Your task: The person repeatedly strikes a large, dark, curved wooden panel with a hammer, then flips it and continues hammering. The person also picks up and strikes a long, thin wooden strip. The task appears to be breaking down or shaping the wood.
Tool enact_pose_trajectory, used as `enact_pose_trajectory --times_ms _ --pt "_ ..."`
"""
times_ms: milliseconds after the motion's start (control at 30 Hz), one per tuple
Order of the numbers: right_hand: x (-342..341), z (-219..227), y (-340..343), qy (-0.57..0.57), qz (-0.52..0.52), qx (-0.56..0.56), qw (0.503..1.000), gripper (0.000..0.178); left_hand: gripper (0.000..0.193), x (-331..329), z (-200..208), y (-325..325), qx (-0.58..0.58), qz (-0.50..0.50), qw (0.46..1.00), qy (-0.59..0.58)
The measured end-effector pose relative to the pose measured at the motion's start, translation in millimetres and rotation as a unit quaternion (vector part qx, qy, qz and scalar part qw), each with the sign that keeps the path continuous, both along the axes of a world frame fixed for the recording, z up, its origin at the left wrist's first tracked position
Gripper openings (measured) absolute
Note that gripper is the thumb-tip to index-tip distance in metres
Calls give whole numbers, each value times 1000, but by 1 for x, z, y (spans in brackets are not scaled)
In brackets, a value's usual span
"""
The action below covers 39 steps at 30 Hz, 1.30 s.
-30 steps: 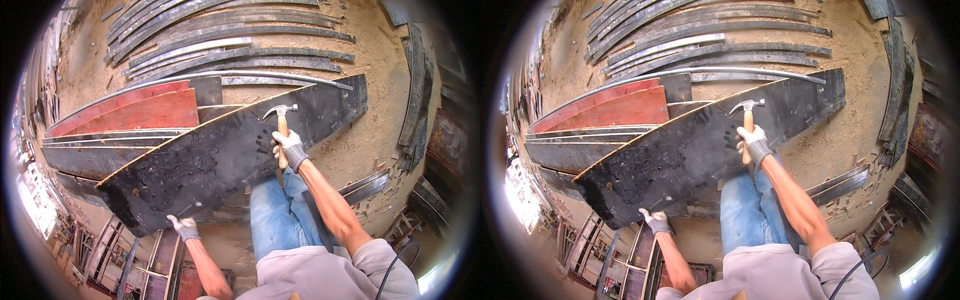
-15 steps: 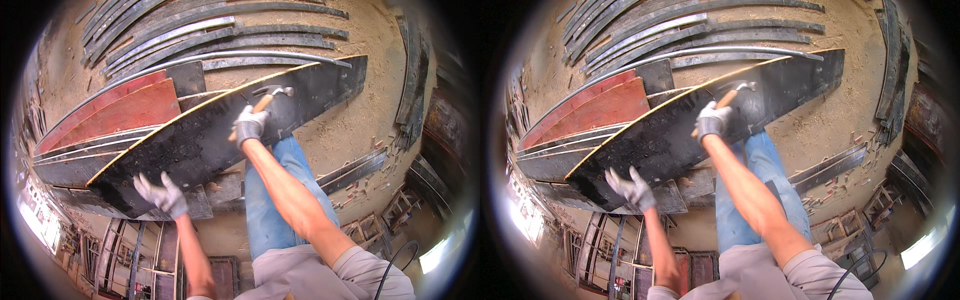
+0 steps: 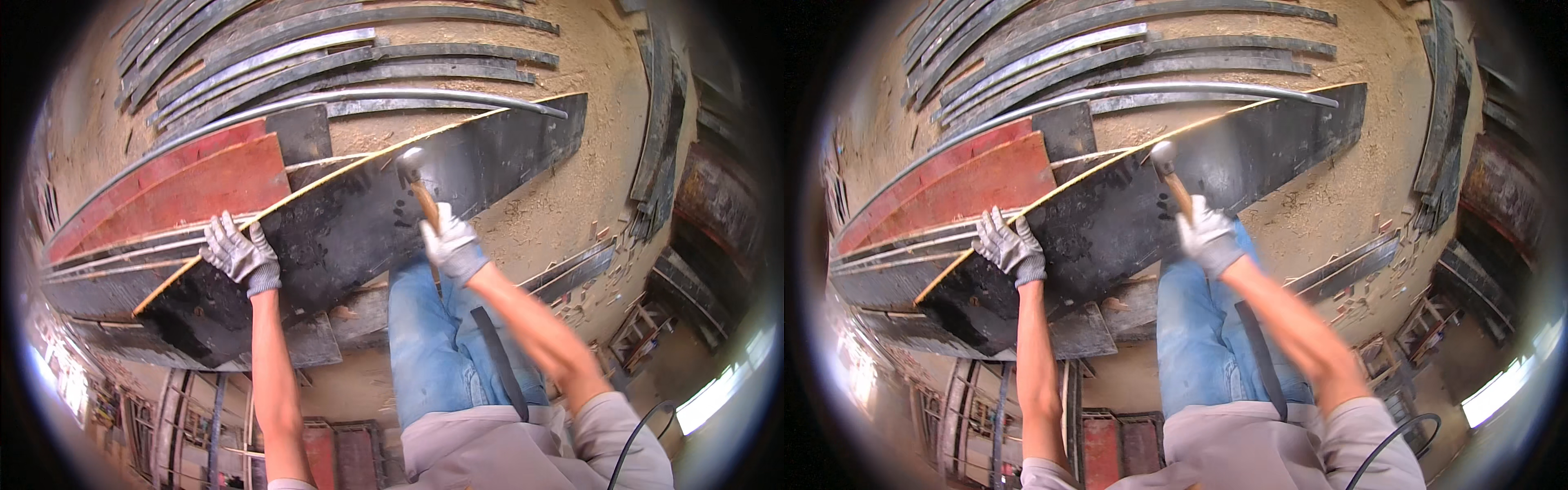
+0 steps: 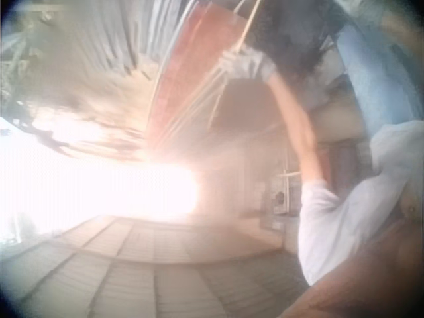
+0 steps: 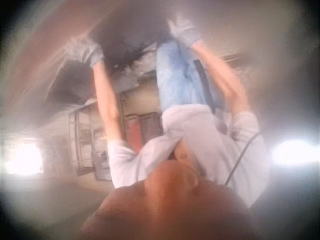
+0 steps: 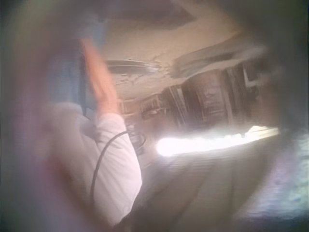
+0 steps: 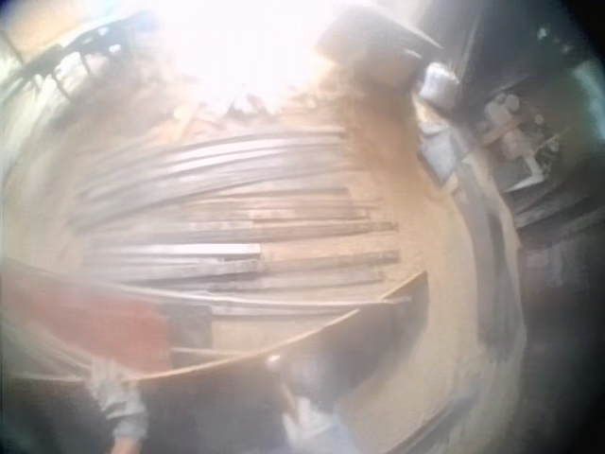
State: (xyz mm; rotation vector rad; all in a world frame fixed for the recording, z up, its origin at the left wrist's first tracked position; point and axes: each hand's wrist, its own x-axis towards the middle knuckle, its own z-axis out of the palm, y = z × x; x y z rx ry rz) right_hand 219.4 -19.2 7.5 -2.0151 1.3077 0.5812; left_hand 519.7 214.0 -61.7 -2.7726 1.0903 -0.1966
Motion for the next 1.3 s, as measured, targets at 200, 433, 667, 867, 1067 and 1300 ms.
enact_pose_trajectory --times_ms 200,433,667,867,1067,1300 --pt "11 -63 -92 -136 508 16 850 21 58 5 -5 -1 -83 -17 996 16" --pt "69 -46 -134 -7 580 8 814 12 48 -1 -5 -6 -59 22 998 -27" --pt "92 -49 -105 -23 603 27 797 11 44 -4 -4 -8 -80 30 996 -30" --pt "106 -37 -172 131 522 -40 842 33 39 -2 -2 -7 -73 33 997 -2" --pt "58 -11 -246 127 453 -114 875 23 36 -8 -5 -16 -109 75 991 -7" --pt "58 -68 -108 -99 572 36 813 8 34 -3 0 -11 -63 38 997 -13"
